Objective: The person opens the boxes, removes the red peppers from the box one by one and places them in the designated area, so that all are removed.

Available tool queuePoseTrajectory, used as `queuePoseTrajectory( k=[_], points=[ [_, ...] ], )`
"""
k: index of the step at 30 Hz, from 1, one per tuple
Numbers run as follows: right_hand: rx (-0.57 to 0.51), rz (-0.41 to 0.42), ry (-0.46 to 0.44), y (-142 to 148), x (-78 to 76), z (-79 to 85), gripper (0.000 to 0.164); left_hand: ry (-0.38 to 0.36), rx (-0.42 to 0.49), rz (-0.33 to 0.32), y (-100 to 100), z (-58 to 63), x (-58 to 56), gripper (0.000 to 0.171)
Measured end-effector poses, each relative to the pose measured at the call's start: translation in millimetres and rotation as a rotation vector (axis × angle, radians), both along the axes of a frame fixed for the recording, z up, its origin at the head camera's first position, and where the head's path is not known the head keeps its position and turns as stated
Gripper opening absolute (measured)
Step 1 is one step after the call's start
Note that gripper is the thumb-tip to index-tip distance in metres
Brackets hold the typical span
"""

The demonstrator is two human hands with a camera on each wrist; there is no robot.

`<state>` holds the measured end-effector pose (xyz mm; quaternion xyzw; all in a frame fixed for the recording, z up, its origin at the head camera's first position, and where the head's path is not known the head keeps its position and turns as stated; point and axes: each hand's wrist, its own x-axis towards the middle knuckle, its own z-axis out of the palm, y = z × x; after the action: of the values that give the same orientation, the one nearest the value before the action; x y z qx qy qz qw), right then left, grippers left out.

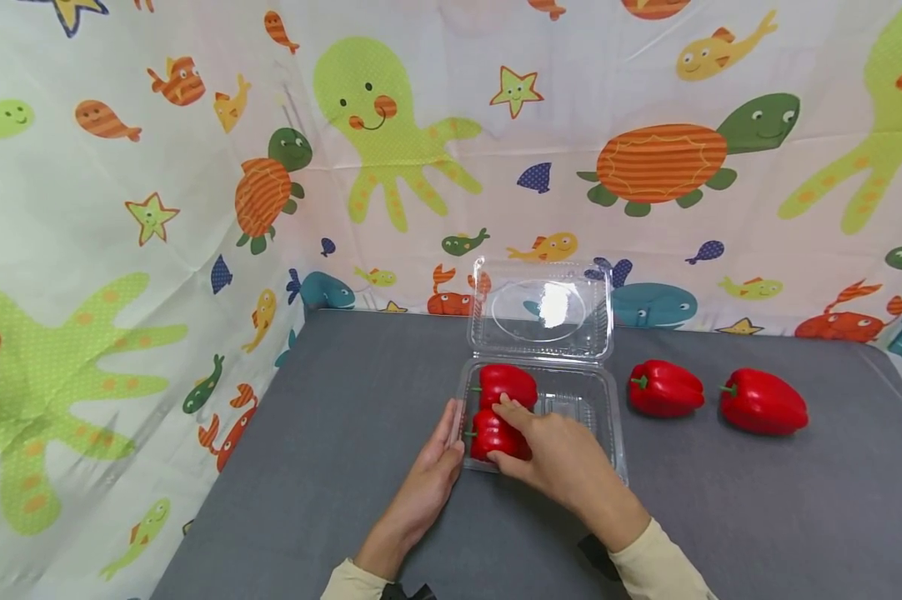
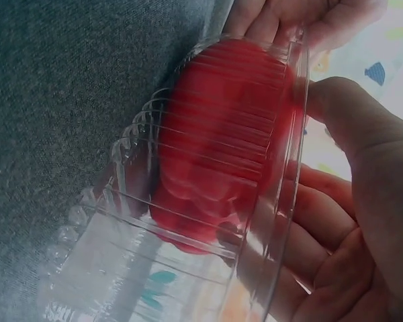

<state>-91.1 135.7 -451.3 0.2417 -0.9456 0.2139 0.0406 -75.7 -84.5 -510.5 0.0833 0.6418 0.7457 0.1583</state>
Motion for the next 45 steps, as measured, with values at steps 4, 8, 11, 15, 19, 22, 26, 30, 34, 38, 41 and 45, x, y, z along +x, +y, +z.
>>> queuePoseTrajectory(
  k=[4,8,11,15,19,22,26,30,34,38,41,45],
  points=[
    [0.012,0.016,-0.014,2.2,-1.2,2.0,0.071,-0.005,-0.005,0.002,0.4,0.8,0.4,0.069],
    [0.018,0.022,-0.020,5.2,-2.7,5.0,0.070,0.000,-0.004,0.003,1.2,1.0,0.1,0.069],
    [0.007,0.031,-0.017,7.0,-3.4,6.6,0.069,0.001,-0.005,0.005,1.6,1.2,-0.4,0.069],
    [-0.024,0.036,-0.025,9.0,-3.1,7.4,0.068,-0.002,-0.003,0.003,1.6,1.8,-0.4,0.069],
    [-0.059,0.032,-0.030,11.2,-2.6,7.6,0.068,0.004,0.004,-0.002,1.6,2.1,0.0,0.069],
    [-0.074,0.037,-0.035,12.0,-2.0,7.6,0.068,0.006,0.009,-0.006,1.9,1.6,-0.2,0.070],
    [-0.076,0.041,-0.045,12.4,-1.6,7.7,0.067,0.002,0.014,-0.008,2.3,0.9,0.2,0.070],
    [-0.081,0.032,-0.061,13.1,-2.1,9.9,0.069,0.005,0.018,-0.005,2.5,1.1,0.2,0.069],
    [-0.088,0.028,-0.068,13.0,-2.4,12.4,0.070,0.004,0.014,-0.001,1.8,2.1,-0.5,0.070],
    [-0.093,0.029,-0.062,13.1,-2.0,13.9,0.069,0.000,0.012,-0.001,1.6,2.6,-0.8,0.070],
    [-0.100,0.025,-0.062,13.4,-1.9,15.3,0.069,0.000,0.009,0.001,1.9,2.6,-0.9,0.070],
    [-0.113,0.023,-0.072,14.1,-1.9,16.6,0.068,-0.001,0.006,0.002,1.9,2.5,-0.6,0.069]
  ],
)
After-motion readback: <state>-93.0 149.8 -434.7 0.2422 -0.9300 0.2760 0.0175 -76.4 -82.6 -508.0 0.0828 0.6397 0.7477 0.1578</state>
